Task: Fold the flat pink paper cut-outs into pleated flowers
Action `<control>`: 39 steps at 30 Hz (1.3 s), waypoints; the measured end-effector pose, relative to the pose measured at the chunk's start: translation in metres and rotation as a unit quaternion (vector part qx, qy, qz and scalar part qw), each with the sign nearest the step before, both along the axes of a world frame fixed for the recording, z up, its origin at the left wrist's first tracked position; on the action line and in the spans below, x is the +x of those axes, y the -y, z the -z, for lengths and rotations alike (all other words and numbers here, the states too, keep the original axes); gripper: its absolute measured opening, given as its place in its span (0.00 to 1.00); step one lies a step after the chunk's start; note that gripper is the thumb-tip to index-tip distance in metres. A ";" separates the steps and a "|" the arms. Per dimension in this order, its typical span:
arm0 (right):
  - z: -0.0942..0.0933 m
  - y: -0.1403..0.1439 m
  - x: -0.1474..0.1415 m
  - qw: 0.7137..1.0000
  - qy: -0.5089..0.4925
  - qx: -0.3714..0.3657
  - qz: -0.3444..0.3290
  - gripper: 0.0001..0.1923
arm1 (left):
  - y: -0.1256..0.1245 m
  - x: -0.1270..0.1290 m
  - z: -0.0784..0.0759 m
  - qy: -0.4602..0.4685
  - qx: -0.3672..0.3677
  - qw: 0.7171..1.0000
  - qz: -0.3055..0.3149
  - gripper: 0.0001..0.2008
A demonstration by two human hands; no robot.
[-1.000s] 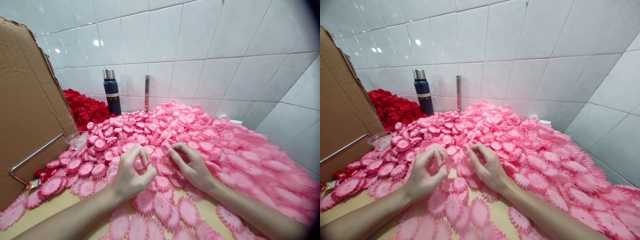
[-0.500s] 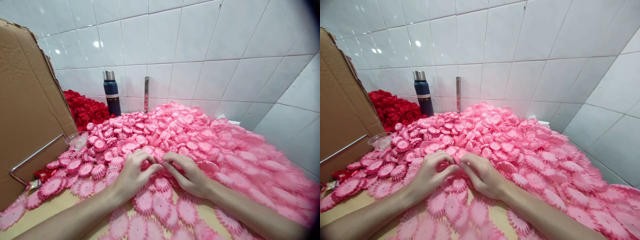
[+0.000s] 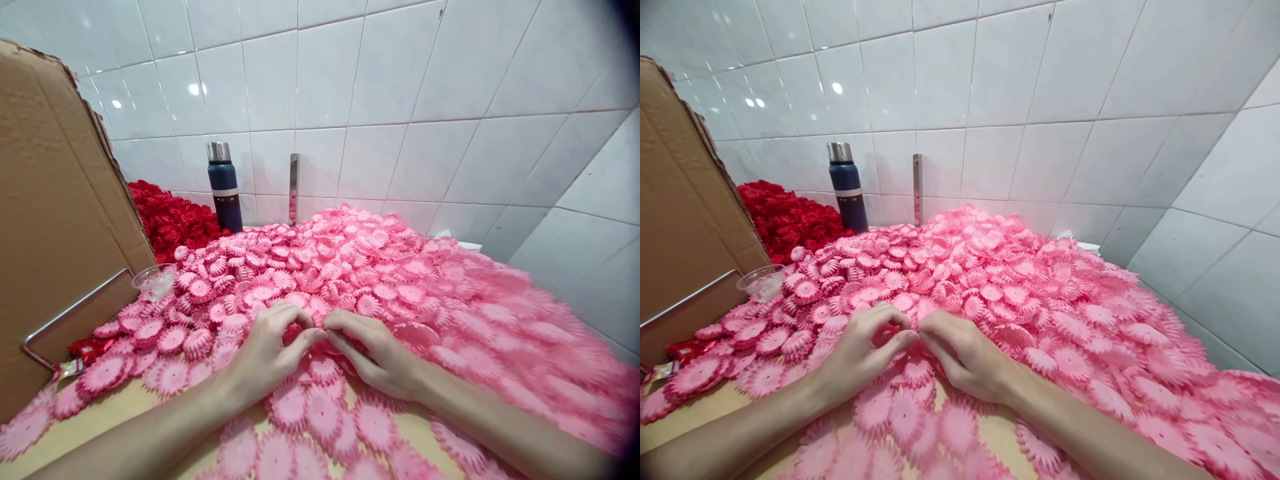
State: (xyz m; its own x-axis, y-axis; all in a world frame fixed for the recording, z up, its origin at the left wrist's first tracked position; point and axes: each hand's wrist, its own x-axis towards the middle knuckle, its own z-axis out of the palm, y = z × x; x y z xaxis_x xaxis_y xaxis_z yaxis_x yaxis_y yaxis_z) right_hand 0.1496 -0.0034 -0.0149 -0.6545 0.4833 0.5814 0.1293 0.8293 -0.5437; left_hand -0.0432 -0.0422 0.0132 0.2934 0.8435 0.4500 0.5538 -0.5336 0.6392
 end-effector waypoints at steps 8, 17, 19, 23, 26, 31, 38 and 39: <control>-0.002 0.001 0.001 0.999 -0.003 -0.023 0.025 0.06 | 0.000 0.000 -0.002 0.022 -0.023 0.999 0.021 0.06; -0.004 0.001 0.000 0.999 -0.006 -0.029 0.043 0.07 | 0.002 0.002 -0.007 0.024 -0.037 0.999 0.015 0.07; -0.004 0.001 -0.001 0.999 -0.006 -0.025 0.042 0.07 | 0.001 0.003 -0.006 0.026 -0.031 0.999 0.011 0.07; -0.004 0.000 -0.001 0.999 -0.009 -0.019 0.042 0.07 | 0.001 0.002 -0.006 0.029 -0.027 0.999 0.005 0.07; -0.004 0.001 -0.001 0.999 -0.009 -0.016 0.041 0.06 | 0.001 0.001 -0.007 0.027 -0.029 0.999 0.000 0.07; -0.004 0.002 0.000 0.999 0.004 -0.025 0.030 0.06 | 0.003 0.002 -0.006 0.025 -0.026 0.999 0.004 0.06; -0.002 0.001 0.001 0.999 0.006 -0.028 0.026 0.07 | 0.001 0.003 -0.005 0.028 -0.029 0.999 0.015 0.07; -0.002 0.001 0.001 0.999 0.007 -0.029 0.025 0.07 | 0.001 0.002 -0.005 0.031 -0.031 0.999 0.014 0.07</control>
State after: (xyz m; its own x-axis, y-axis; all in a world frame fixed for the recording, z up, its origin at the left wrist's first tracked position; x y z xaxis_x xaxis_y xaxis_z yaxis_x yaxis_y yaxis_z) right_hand 0.1507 -0.0046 -0.0126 -0.6362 0.5488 0.5422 0.1786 0.7885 -0.5885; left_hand -0.0409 -0.0431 0.0177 0.2906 0.8618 0.4158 0.4971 -0.5073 0.7040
